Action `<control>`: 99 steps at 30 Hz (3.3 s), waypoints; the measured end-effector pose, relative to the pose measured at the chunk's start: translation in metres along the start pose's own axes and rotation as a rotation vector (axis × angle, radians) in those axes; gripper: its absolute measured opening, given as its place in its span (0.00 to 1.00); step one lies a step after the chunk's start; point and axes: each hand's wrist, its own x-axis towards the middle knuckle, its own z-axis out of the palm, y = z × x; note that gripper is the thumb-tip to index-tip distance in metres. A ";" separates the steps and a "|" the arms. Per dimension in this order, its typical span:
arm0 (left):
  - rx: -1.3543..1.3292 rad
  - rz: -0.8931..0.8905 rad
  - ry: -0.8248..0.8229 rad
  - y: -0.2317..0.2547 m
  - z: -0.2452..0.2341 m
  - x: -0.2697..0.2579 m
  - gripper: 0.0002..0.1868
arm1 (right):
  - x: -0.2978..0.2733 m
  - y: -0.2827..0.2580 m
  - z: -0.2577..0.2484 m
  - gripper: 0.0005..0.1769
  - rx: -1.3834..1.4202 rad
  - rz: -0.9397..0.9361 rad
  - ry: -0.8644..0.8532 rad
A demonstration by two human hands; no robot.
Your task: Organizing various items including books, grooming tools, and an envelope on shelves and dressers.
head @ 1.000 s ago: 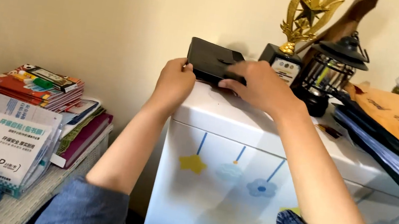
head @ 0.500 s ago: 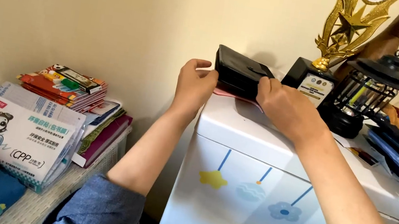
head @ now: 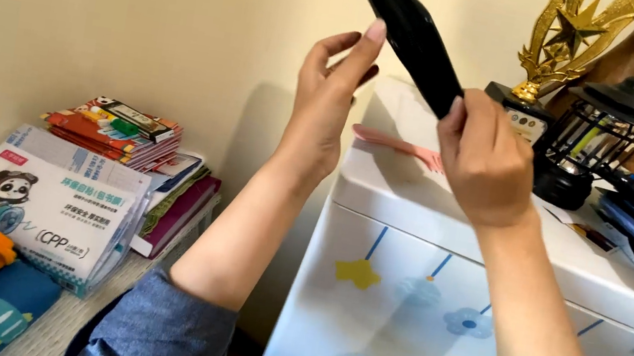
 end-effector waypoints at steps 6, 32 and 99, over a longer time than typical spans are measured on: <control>-0.468 -0.295 -0.218 0.024 -0.037 -0.009 0.50 | 0.029 -0.068 -0.011 0.11 0.085 -0.041 0.164; -0.202 -0.361 0.250 -0.130 -0.243 -0.230 0.33 | -0.034 -0.294 -0.099 0.18 1.439 0.955 -0.328; 0.204 -0.240 -0.294 -0.091 -0.421 -0.294 0.18 | -0.196 -0.357 0.082 0.13 1.345 1.989 -0.400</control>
